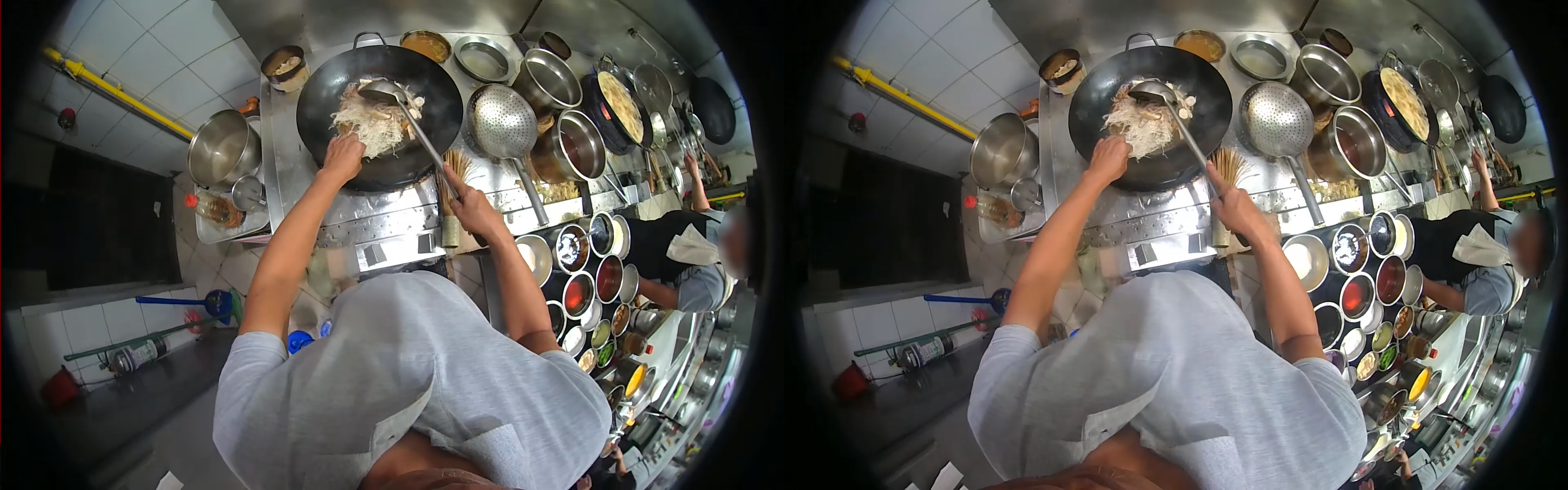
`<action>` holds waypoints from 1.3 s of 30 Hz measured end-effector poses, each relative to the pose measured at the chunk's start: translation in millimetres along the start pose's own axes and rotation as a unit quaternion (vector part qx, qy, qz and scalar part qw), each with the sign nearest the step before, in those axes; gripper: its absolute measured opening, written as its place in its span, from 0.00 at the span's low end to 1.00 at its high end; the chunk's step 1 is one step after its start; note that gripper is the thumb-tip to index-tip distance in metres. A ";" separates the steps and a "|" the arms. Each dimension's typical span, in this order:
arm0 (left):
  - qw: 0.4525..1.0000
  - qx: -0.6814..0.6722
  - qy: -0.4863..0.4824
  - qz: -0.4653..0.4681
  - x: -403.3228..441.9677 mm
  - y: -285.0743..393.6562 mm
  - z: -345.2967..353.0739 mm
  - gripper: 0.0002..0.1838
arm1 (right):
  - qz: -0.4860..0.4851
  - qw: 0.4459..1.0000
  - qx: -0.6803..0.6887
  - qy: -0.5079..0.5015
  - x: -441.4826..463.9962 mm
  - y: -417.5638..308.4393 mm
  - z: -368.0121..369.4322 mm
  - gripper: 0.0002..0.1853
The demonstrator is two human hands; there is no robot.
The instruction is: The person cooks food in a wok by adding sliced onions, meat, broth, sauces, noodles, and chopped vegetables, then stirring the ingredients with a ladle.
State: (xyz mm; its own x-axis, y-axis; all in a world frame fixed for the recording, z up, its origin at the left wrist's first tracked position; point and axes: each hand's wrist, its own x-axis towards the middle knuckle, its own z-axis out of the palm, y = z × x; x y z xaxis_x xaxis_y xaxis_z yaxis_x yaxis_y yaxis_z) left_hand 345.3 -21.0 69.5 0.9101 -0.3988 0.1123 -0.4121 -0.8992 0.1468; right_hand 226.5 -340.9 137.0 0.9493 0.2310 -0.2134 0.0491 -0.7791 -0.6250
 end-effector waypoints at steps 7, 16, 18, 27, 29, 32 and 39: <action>0.999 -0.047 0.014 -0.022 -0.1 -9.3 -4.3 0.07 | 0.027 0.999 -0.037 -0.015 -10.1 -18.6 -1.4 0.39; 0.998 -0.041 -0.029 0.034 -6.5 -12.5 -14.5 0.08 | 0.008 0.999 -0.014 -0.043 -6.3 -8.2 -14.6 0.43; 0.996 -0.069 -0.015 0.055 -9.2 -16.9 -6.3 0.08 | 0.011 0.999 0.003 -0.041 -5.7 -13.1 -15.8 0.43; 0.997 -0.033 -0.042 0.063 -2.2 -14.2 -2.0 0.07 | 0.029 0.998 -0.019 -0.047 -1.3 -23.4 -13.8 0.43; 0.997 -0.035 -0.037 0.066 -1.7 -12.9 -1.7 0.07 | 0.013 0.999 -0.024 -0.032 -1.7 -17.9 -8.2 0.43; 0.996 -0.030 -0.047 0.068 1.4 -11.5 -0.9 0.07 | 0.023 0.999 -0.013 -0.037 -3.0 -27.8 -12.2 0.43; 0.995 -0.017 -0.079 0.060 8.7 -12.9 8.3 0.08 | 0.033 0.998 0.005 -0.047 -4.5 -30.2 -12.9 0.44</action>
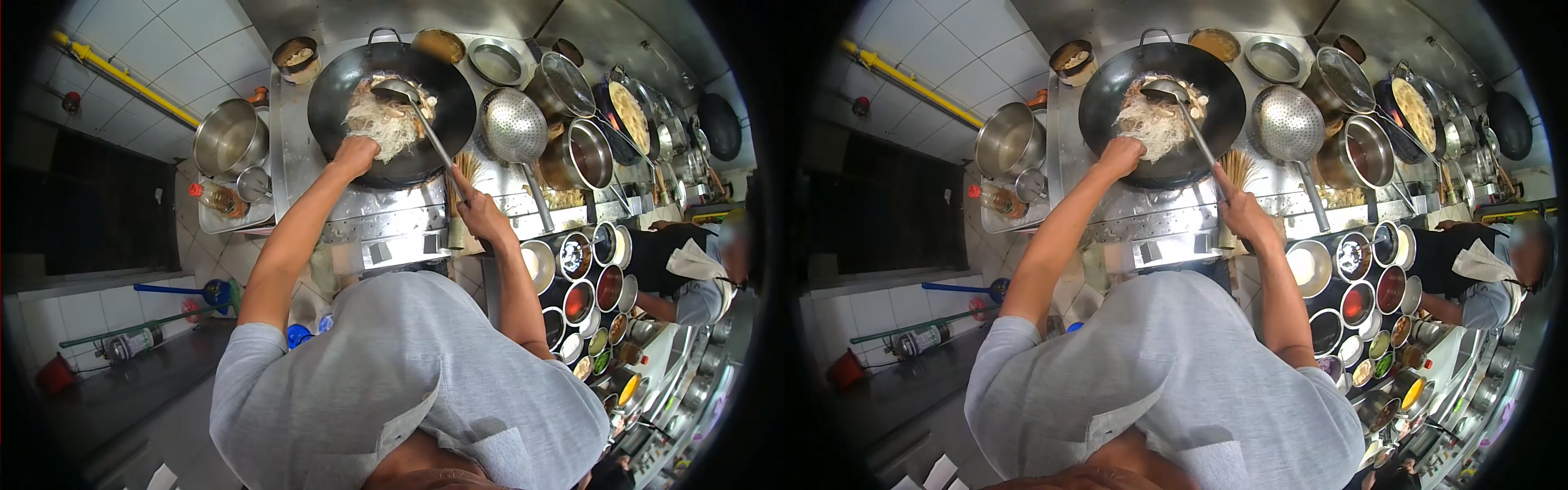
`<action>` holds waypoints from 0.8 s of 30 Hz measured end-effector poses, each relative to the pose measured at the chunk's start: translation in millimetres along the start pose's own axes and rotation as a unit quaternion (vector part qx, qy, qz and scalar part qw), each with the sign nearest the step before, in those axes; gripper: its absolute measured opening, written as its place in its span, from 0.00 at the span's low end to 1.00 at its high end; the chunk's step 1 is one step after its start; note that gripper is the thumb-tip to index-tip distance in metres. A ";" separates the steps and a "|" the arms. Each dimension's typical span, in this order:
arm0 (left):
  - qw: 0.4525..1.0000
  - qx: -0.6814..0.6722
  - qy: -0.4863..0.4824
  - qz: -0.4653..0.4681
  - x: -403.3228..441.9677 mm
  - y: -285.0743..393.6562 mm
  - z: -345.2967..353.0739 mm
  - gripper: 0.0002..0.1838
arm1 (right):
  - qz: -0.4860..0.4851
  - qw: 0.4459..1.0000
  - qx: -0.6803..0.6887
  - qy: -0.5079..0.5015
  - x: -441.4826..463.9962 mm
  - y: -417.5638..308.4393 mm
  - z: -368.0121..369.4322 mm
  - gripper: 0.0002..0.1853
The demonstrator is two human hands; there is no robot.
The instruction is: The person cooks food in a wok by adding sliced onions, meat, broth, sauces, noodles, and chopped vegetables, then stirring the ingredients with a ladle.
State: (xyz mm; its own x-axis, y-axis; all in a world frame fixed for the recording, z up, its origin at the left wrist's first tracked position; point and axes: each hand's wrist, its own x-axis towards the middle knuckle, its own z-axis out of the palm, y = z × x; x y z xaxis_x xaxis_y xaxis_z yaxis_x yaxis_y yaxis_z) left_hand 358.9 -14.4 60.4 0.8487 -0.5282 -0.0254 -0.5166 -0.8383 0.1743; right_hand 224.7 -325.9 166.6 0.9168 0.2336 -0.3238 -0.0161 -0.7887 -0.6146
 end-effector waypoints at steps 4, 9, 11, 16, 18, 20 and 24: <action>1.000 0.002 0.007 0.005 5.6 -0.6 8.4 0.07 | 0.002 1.000 -0.019 -0.001 -1.3 -2.5 -0.4 0.44; 0.999 -0.013 0.034 0.012 14.2 3.4 13.4 0.05 | -0.008 0.999 -0.030 0.007 0.0 2.5 3.5 0.45; 0.999 -0.017 0.035 0.018 18.5 6.3 15.3 0.06 | 0.008 1.000 -0.028 -0.005 0.6 1.3 1.3 0.45; 1.000 0.003 0.002 0.014 35.7 16.3 18.6 0.08 | 0.052 0.998 -0.035 -0.028 -2.2 -9.3 -4.8 0.45; 0.999 0.018 0.014 0.026 44.0 18.7 23.5 0.07 | 0.016 1.000 -0.023 -0.011 -0.9 -5.9 -2.5 0.44; 1.000 0.023 0.009 0.017 50.5 23.6 27.3 0.07 | 0.021 1.000 -0.013 -0.014 -0.1 -5.4 -2.4 0.44; 0.999 0.031 0.015 -0.014 62.9 33.6 41.3 0.07 | -0.014 1.000 -0.012 0.008 4.3 3.7 4.2 0.45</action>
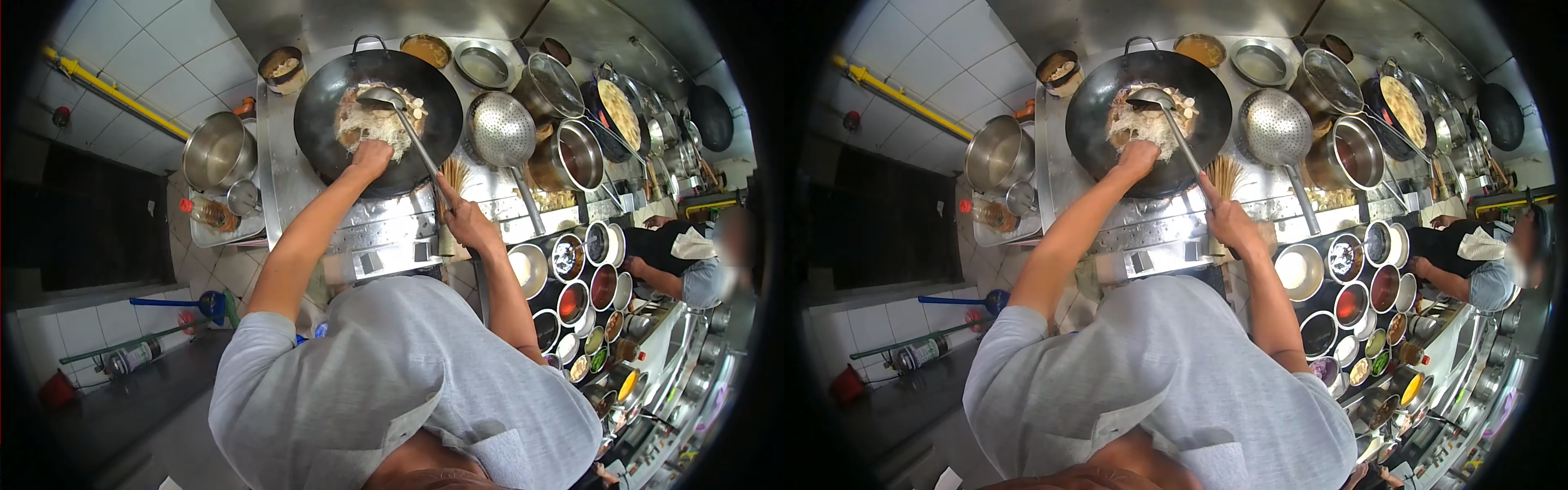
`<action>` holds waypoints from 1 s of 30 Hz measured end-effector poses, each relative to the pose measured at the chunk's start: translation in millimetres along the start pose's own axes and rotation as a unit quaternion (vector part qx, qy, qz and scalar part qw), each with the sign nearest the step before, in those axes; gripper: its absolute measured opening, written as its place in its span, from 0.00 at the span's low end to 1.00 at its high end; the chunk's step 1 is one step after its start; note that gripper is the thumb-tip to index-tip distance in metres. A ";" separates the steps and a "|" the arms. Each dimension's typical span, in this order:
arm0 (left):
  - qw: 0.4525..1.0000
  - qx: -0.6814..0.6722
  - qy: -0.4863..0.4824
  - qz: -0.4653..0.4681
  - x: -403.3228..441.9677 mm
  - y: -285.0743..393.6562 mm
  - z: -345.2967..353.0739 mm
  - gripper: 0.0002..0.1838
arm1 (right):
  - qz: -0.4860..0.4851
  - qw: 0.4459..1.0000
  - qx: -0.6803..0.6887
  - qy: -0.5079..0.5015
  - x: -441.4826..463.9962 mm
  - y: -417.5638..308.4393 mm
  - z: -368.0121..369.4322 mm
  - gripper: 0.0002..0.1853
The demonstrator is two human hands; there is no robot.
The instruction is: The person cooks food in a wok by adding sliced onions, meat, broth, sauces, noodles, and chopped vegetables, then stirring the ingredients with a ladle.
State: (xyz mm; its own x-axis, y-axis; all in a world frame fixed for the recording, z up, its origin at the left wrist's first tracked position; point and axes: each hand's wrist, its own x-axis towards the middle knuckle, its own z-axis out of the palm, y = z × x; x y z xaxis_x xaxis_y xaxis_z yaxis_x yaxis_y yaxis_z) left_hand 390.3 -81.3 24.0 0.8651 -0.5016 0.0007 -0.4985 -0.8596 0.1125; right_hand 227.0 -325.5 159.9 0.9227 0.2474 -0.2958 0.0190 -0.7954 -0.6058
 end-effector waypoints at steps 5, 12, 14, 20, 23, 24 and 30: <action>0.998 -0.055 -0.023 -0.012 0.8 4.4 -7.6 0.06 | 0.006 1.000 -0.003 -0.001 5.3 4.0 2.3 0.44; 0.960 -0.248 0.068 -0.111 -58.3 -5.4 -95.3 0.13 | 0.004 0.999 -0.007 0.038 -40.6 7.1 -37.6 0.42; 0.947 -0.267 0.125 -0.128 -87.5 -18.4 -89.4 0.13 | -0.004 1.000 -0.025 0.015 -60.5 -0.2 -63.0 0.42; 0.885 -0.325 0.246 -0.226 -171.6 -18.7 -85.8 0.14 | -0.045 0.976 -0.212 -0.029 -84.6 4.0 -96.8 0.46; 0.850 -0.361 0.265 -0.279 -205.3 -7.3 -65.2 0.14 | -0.062 0.956 -0.274 -0.083 -68.1 8.6 -80.5 0.49; 0.836 -0.369 0.277 -0.297 -214.9 -3.0 -55.5 0.15 | -0.063 0.956 -0.274 -0.083 -63.8 4.3 -77.4 0.49; 0.804 -0.416 0.229 -0.359 -262.7 24.8 -26.2 0.16 | -0.062 0.952 -0.286 -0.092 -46.4 -9.6 -53.3 0.48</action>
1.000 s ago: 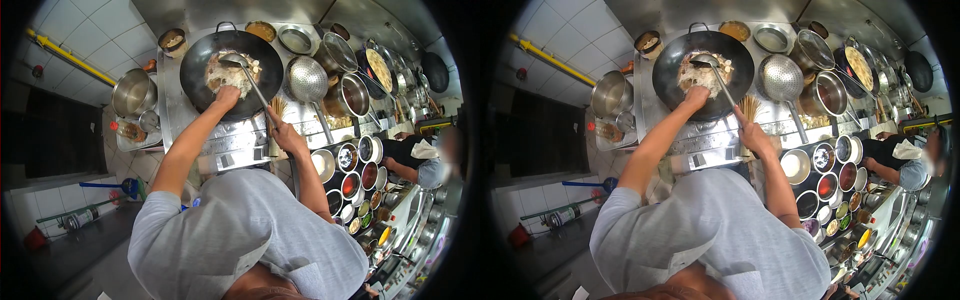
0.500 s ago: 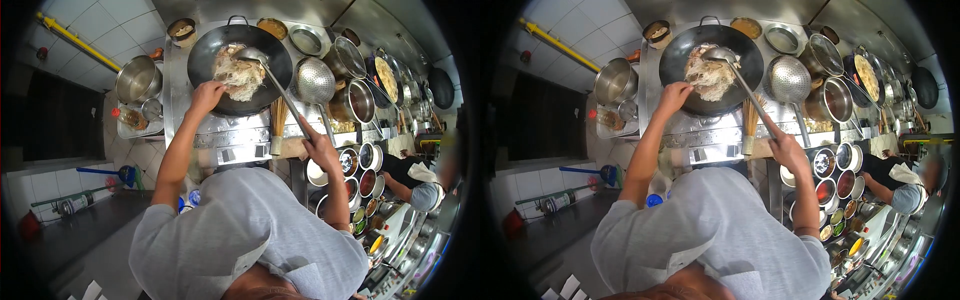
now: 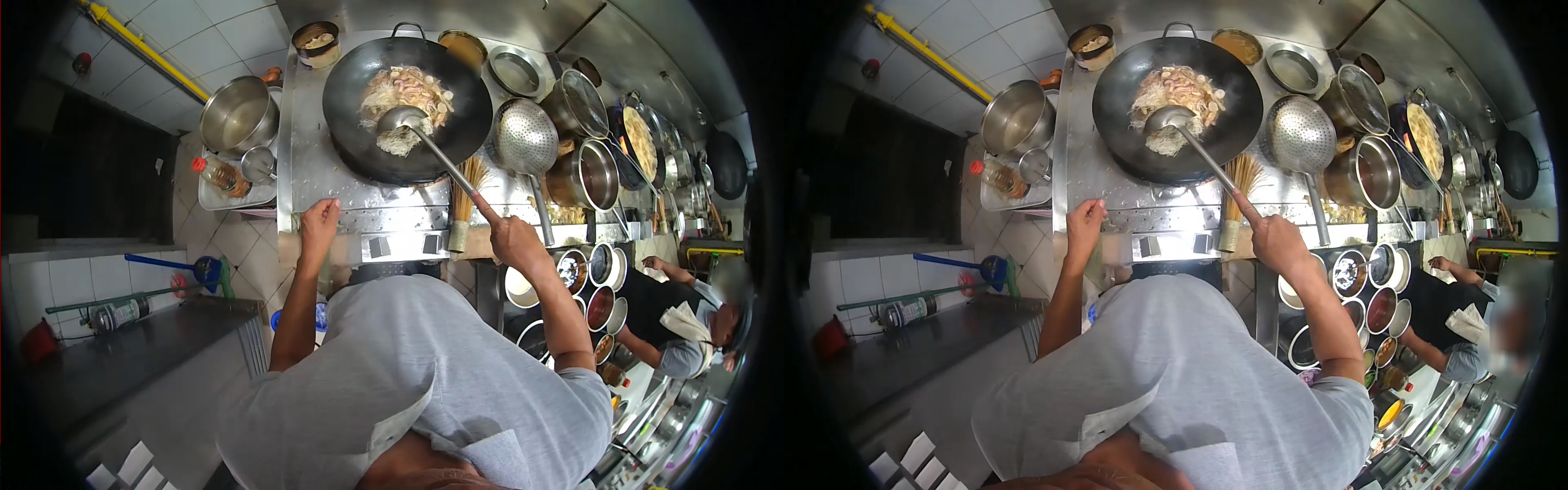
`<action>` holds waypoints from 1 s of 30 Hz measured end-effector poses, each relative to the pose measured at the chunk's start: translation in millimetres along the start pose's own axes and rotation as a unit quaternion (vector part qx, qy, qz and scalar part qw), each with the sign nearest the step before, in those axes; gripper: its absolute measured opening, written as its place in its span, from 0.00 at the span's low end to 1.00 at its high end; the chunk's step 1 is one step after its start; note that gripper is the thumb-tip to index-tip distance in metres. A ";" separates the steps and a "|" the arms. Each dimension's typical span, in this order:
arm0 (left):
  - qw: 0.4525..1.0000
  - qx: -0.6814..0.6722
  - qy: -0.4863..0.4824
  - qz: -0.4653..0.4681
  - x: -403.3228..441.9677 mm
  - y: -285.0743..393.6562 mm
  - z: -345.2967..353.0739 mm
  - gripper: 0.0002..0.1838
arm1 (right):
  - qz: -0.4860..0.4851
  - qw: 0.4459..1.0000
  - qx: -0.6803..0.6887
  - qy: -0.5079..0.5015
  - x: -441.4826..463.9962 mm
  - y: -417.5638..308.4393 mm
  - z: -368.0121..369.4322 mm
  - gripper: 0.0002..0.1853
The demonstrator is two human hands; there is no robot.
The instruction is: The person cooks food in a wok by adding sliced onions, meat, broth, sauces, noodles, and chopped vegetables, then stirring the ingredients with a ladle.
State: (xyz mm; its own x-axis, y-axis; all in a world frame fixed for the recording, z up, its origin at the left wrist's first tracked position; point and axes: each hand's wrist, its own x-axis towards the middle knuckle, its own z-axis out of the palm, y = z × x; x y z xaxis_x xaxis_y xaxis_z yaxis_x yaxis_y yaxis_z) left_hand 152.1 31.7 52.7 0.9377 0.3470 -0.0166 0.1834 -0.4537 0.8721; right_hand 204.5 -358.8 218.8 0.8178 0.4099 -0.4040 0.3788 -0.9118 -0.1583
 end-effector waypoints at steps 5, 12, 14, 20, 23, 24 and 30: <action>1.000 -0.014 -0.001 -0.008 -27.2 -11.8 -1.5 0.16 | 0.004 0.999 0.031 -0.002 8.8 -1.7 6.8 0.49; 1.000 0.007 0.008 -0.007 -44.0 -20.1 -3.0 0.15 | -0.026 0.986 0.139 0.085 16.9 -12.4 -7.3 0.48; 1.000 -0.008 0.008 -0.009 -49.4 -21.9 0.9 0.15 | 0.025 0.993 0.096 0.066 32.2 -15.0 0.3 0.47; 0.999 0.009 -0.032 -0.036 -61.1 -30.0 4.8 0.15 | 0.023 0.993 0.107 0.042 57.8 -14.3 24.2 0.47; 0.999 0.005 -0.030 -0.032 -60.9 -28.6 8.3 0.15 | 0.031 0.991 0.122 0.047 59.2 -15.0 30.9 0.47; 0.999 -0.008 -0.021 -0.025 -61.3 -25.6 9.8 0.15 | 0.030 0.991 0.120 0.052 57.6 -15.3 31.1 0.46; 0.999 -0.008 -0.036 -0.031 -58.4 -26.9 12.1 0.14 | 0.029 0.973 0.215 0.076 46.4 -9.3 12.2 0.47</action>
State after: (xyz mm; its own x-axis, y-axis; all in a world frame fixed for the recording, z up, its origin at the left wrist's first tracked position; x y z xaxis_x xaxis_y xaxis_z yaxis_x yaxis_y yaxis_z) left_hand 96.0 13.8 24.2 0.9434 0.3144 -0.1051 0.2376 -0.4203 0.8757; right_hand 233.7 -331.5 190.5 0.8996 0.3269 -0.2896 0.1417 -0.8458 -0.5144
